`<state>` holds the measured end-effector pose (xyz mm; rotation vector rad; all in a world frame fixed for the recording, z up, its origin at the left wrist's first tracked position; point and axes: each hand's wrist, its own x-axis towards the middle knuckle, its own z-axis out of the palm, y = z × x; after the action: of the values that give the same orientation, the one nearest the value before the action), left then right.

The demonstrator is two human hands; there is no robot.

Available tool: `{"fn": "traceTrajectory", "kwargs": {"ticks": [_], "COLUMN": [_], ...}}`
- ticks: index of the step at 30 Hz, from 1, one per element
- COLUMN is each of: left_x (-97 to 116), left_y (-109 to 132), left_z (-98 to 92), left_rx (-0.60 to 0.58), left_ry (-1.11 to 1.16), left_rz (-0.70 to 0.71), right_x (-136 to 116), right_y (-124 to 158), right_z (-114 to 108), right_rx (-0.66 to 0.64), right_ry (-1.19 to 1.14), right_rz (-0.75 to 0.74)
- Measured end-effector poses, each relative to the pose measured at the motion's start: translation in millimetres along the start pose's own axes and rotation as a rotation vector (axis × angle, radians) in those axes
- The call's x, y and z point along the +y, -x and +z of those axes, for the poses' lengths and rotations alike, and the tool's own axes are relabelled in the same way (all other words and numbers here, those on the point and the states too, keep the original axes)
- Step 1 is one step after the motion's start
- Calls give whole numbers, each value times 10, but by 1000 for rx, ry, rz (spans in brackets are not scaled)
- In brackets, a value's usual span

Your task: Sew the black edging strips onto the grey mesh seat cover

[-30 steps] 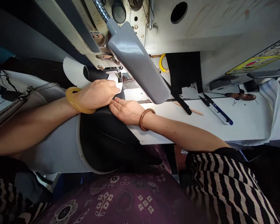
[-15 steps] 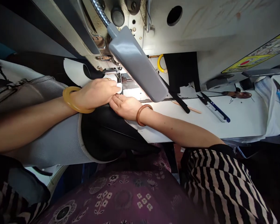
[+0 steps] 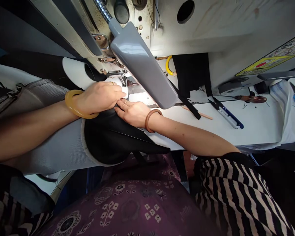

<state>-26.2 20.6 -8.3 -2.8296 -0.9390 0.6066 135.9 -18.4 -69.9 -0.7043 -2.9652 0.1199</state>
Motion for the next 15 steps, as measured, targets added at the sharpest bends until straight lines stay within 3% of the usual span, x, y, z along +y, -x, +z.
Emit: {"fn": "traceTrajectory", "kwargs": {"ticks": [9, 15], "left_x": [-63, 16], "left_y": [12, 22], "left_z": [-46, 28], "left_rx": [44, 73], "left_ry": [-81, -62], "left_rz": [-28, -39], "right_x": [143, 160], "right_y": [-82, 84], "right_z": [-47, 39], "right_rx": [-74, -1], "right_ry": [-96, -55], "right_rz": [113, -142]}}
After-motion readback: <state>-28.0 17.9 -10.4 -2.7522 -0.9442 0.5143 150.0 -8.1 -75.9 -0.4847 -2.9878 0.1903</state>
